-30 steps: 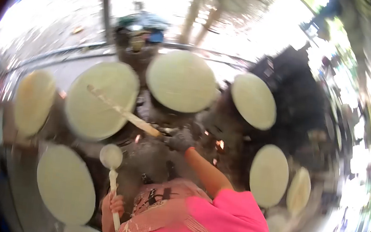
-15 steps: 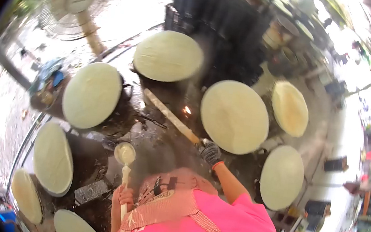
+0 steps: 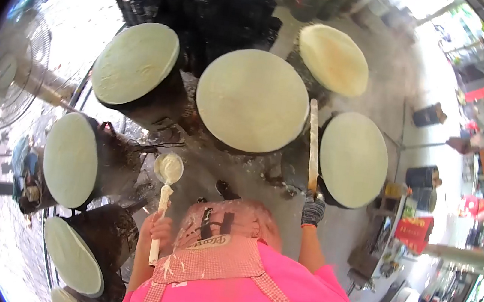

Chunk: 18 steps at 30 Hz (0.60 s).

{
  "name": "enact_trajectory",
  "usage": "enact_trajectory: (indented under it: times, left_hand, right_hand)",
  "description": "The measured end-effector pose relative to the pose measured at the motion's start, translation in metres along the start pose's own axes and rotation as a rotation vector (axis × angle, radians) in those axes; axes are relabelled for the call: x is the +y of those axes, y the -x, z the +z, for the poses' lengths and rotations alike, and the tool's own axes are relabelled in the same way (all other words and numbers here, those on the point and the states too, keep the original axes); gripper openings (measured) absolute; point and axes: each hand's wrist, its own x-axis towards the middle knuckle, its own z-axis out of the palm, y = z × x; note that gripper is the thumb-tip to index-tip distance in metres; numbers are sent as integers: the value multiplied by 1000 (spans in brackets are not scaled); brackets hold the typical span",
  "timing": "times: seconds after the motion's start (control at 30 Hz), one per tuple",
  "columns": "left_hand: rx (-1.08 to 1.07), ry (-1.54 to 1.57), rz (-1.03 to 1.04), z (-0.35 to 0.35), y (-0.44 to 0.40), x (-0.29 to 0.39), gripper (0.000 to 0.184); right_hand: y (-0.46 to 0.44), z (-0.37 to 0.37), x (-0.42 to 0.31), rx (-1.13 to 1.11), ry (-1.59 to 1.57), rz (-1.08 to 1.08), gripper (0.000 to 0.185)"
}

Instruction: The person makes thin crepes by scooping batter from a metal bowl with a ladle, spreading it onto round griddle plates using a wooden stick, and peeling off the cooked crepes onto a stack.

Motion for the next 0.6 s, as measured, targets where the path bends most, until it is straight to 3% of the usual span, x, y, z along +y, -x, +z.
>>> enact_trajectory:
  times: [0.1,0.23,0.33,0.6]
  left_hand:
    - [99,-30,-78,4,-6,8,35]
    - [154,-22,-132,1,-9,5,34]
    - [161,-31,-133,-9,-12,-1,34]
    - [37,-17,-1,-25,-30,-64,32]
  right_hand:
    - [40,-24,16,-30,103,5,34]
    - [82,-49,52,-6,247,-155,32]
    - [93,-69,74,-80,148,-217,32]
    - [24,-68,116,-310,47,-481,41]
